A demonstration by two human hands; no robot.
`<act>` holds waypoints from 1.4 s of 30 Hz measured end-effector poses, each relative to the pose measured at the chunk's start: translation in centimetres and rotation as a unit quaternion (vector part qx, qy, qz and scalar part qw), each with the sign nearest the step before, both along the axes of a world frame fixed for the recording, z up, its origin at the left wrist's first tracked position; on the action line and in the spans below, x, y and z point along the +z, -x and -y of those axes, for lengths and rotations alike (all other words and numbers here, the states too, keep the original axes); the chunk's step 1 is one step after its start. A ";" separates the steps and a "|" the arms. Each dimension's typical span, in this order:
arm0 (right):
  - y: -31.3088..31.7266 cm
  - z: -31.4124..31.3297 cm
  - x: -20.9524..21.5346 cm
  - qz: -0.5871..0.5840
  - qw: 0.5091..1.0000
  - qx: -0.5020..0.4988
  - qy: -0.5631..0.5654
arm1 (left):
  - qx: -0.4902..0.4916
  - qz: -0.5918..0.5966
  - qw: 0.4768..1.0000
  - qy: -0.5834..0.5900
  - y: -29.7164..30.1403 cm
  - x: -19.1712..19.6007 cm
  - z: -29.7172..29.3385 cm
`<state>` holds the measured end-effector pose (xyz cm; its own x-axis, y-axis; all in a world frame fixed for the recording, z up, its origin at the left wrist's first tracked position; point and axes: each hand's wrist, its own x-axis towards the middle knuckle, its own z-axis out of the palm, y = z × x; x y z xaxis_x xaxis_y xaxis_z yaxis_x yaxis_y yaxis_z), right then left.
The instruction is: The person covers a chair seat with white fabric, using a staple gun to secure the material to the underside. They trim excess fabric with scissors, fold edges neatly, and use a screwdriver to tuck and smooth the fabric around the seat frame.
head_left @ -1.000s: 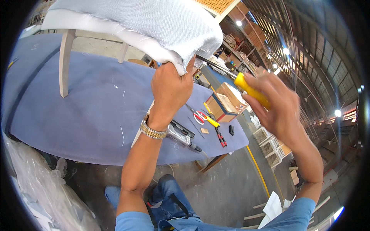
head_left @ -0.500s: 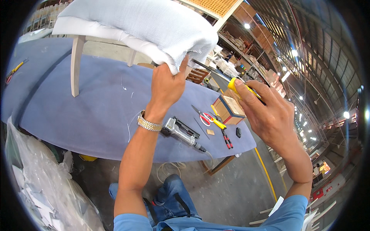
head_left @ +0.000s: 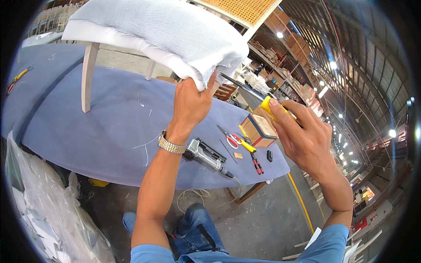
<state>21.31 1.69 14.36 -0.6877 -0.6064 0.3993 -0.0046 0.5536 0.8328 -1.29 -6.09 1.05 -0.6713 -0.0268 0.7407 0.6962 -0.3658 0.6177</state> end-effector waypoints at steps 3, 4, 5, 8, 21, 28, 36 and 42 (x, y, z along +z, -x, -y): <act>0.0 0.3 0.0 0.001 1.000 -0.014 -0.005 | 0.004 0.004 1.000 0.020 0.1 -0.2 0.0; 0.2 0.3 0.2 0.003 1.000 -0.017 -0.007 | 0.006 0.006 1.000 0.030 0.2 -0.1 0.1; 0.3 0.5 0.3 0.005 1.000 -0.020 -0.010 | 0.011 -0.005 1.000 0.016 0.3 -0.2 0.0; -0.2 1.8 0.3 0.014 0.999 -0.050 -0.011 | 0.011 -0.019 1.000 -0.002 0.5 -0.3 -0.2; 0.3 3.4 -1.1 -0.014 0.991 -0.071 -0.112 | 0.037 0.052 0.998 0.015 -0.6 0.0 -1.0; 1.6 -0.7 0.3 0.066 0.982 0.030 0.172 | 0.037 0.042 0.997 0.055 -1.0 0.1 -0.2; 2.4 -4.8 -1.5 0.086 0.933 0.102 0.335 | 0.062 0.027 0.997 0.031 -1.1 0.2 -0.8; 2.8 -6.1 -1.6 0.150 0.848 0.048 0.506 | 0.058 -0.034 0.998 -0.017 -0.6 0.4 -0.1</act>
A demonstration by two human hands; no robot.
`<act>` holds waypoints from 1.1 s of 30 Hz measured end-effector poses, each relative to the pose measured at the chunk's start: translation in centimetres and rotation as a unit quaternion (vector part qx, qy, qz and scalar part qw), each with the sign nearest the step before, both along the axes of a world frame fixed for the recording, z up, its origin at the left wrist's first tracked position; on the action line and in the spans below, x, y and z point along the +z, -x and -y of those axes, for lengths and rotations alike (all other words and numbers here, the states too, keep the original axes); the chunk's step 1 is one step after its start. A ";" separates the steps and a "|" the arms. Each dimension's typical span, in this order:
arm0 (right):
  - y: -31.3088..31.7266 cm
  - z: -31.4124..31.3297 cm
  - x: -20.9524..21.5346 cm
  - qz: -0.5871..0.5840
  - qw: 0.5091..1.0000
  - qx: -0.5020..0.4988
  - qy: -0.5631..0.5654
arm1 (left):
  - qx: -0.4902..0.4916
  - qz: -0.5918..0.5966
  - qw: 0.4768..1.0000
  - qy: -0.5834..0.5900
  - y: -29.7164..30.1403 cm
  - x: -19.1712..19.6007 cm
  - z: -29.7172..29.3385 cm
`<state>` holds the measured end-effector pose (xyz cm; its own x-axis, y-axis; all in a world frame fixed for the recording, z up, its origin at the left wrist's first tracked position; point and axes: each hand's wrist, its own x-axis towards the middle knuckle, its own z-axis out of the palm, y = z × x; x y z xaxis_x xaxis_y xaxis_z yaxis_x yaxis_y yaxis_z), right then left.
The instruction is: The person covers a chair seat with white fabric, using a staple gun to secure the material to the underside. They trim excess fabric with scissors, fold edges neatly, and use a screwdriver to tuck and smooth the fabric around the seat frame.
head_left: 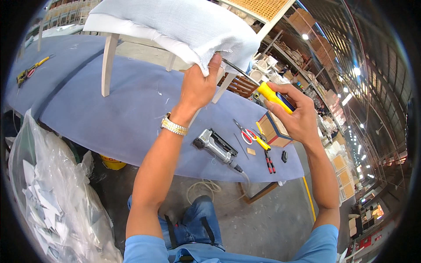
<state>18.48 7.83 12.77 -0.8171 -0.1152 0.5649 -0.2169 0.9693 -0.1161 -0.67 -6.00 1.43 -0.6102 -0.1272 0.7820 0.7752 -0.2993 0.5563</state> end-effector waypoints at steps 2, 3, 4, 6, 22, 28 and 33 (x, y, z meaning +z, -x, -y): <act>0.1 -0.2 -0.3 -0.045 0.997 0.048 -0.033 | 0.006 -0.020 1.000 -0.003 0.2 -0.1 0.1; -0.3 -0.3 -0.2 -0.039 0.998 0.032 -0.034 | 0.009 -0.007 1.000 0.016 0.3 -0.3 0.0; -0.5 -0.5 -0.3 -0.037 0.999 0.028 -0.026 | 0.010 0.009 0.999 0.031 0.1 -0.4 0.0; -0.5 -0.9 -0.5 -0.033 0.999 0.017 -0.011 | -0.006 0.015 0.998 0.057 -0.1 -0.4 0.0; 0.1 -0.4 -2.0 -0.057 0.993 0.016 -0.099 | 0.010 -0.019 0.999 0.030 -0.1 -0.4 -0.5; 0.7 -2.1 -0.2 0.251 0.931 0.093 0.248 | 0.016 0.008 0.998 0.056 -0.5 -0.4 -0.4; 2.1 -3.7 -1.1 0.246 0.907 0.141 0.313 | 0.040 0.008 0.997 0.068 -0.6 -0.1 -0.2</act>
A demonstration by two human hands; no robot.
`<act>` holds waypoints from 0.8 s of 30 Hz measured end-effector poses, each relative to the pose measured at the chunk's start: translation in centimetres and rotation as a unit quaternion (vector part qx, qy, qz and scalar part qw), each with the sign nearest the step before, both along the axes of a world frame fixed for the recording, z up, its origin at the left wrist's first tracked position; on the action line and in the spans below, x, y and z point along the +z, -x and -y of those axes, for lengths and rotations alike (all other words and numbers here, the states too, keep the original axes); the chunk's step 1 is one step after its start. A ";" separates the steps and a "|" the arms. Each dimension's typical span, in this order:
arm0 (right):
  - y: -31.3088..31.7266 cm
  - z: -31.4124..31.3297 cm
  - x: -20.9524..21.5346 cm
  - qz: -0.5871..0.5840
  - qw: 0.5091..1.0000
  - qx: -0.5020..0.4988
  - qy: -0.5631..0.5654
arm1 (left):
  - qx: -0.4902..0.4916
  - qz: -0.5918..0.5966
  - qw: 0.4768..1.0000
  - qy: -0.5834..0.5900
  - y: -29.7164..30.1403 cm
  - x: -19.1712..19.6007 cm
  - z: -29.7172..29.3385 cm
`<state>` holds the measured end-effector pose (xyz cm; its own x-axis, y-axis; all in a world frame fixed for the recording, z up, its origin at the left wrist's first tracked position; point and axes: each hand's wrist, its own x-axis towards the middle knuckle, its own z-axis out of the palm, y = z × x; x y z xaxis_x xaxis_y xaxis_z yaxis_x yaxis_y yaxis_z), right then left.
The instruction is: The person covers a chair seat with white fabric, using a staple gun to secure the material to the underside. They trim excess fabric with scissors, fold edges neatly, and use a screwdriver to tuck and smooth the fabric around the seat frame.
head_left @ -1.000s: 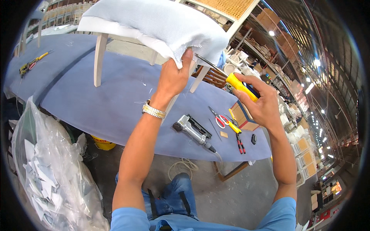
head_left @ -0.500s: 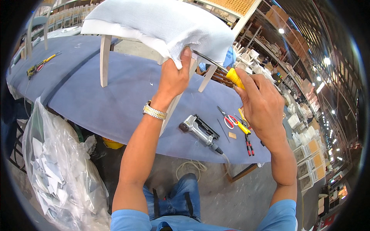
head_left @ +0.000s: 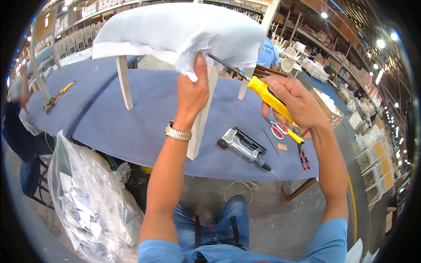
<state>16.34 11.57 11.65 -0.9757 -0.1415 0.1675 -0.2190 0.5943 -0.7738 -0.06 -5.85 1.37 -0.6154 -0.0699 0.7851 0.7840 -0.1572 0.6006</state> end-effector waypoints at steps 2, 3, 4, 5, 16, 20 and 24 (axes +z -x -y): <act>1.1 -1.2 -0.5 0.006 1.000 0.025 0.014 | 0.017 -0.005 1.000 0.007 0.1 0.0 0.0; 1.9 -1.9 -0.8 0.009 0.999 0.039 0.020 | 0.033 -0.013 0.999 0.005 0.4 -0.2 -0.1; 2.8 -3.1 -1.5 -0.001 0.998 0.061 0.035 | 0.043 -0.022 0.999 0.008 0.5 -0.3 -0.5; 3.7 -3.9 -2.3 -0.013 0.996 0.075 0.049 | 0.027 0.001 1.000 0.010 0.1 -0.1 -0.5; 10.1 -4.9 -6.1 -0.026 0.957 0.278 0.077 | 0.059 0.109 0.992 0.014 -0.6 0.4 -0.5; 6.1 -2.7 -10.2 -0.023 0.905 0.421 -0.056 | 0.022 0.044 0.999 0.003 0.2 0.0 0.1; 0.2 -1.8 -17.4 0.091 0.862 0.293 -0.404 | -0.010 0.060 0.998 0.011 -0.5 0.1 -0.3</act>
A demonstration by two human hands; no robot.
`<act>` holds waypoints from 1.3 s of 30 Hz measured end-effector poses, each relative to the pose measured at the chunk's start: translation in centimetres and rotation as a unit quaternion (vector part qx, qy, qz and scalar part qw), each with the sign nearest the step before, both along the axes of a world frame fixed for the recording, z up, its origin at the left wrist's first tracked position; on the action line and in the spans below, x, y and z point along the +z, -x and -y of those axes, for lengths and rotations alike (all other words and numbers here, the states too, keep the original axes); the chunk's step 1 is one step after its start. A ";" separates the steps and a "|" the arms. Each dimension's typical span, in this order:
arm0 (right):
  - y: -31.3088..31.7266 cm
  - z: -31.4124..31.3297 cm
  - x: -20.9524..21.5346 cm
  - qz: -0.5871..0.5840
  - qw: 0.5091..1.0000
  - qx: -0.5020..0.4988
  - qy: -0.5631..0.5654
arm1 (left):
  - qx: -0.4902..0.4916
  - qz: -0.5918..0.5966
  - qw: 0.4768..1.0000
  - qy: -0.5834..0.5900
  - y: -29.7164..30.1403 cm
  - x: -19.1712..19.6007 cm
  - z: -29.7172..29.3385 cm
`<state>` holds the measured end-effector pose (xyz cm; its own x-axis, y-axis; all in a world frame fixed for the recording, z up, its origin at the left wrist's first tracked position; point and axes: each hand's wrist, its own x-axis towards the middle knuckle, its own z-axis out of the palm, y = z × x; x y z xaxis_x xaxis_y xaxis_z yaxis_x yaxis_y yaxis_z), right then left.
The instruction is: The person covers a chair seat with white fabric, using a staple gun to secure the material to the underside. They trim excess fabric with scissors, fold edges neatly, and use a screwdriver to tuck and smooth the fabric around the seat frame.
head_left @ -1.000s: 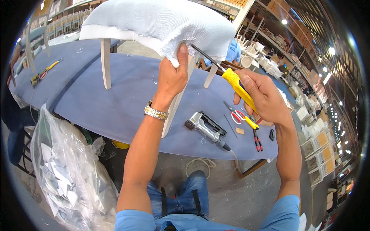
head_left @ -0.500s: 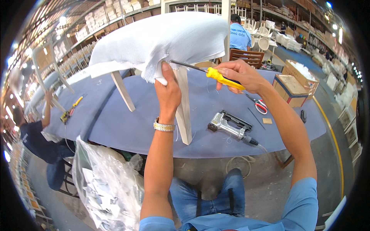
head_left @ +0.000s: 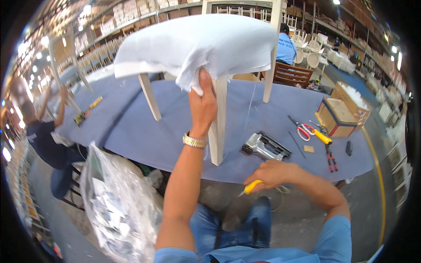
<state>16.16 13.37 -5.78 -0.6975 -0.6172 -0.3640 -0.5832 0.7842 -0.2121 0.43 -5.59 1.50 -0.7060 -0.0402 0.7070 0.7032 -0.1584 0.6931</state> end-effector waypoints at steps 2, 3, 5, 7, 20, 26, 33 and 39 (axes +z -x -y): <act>-0.7 -1.4 -0.8 -0.038 0.994 -0.075 -0.071 | 0.009 -0.010 1.000 0.004 0.3 -0.3 0.5; -1.3 -2.4 -0.5 -0.062 0.985 -0.116 -0.111 | 0.023 -0.031 0.999 -0.015 0.2 -0.6 0.1; -3.2 -3.2 4.9 -0.183 0.975 -0.127 -0.022 | 0.063 -0.082 0.993 -0.063 0.9 -0.3 -0.5; -5.1 -2.0 10.6 -0.337 0.930 -0.122 0.078 | 0.030 -0.070 0.996 -0.054 1.5 -1.1 -0.4; -4.8 11.2 22.1 -0.628 0.737 -0.045 -0.245 | -0.034 -0.079 0.993 -0.079 1.3 -0.5 0.1; -4.7 12.7 22.1 -0.635 0.731 -0.023 -0.248 | -0.044 -0.081 0.992 -0.091 1.4 -0.5 0.2; -4.6 13.6 22.4 -0.634 0.722 -0.022 -0.276 | -0.048 -0.066 0.994 -0.075 1.2 -0.4 0.4; -5.1 14.7 22.7 -0.603 0.720 -0.034 -0.342 | -0.021 -0.100 0.989 -0.111 1.6 -0.5 0.1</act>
<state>21.25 -1.33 16.91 -0.7818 -0.5300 0.3284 0.0247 0.4999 0.8657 -1.21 -5.66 1.00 -0.5579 -0.1839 0.8093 0.8119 -0.3228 0.4863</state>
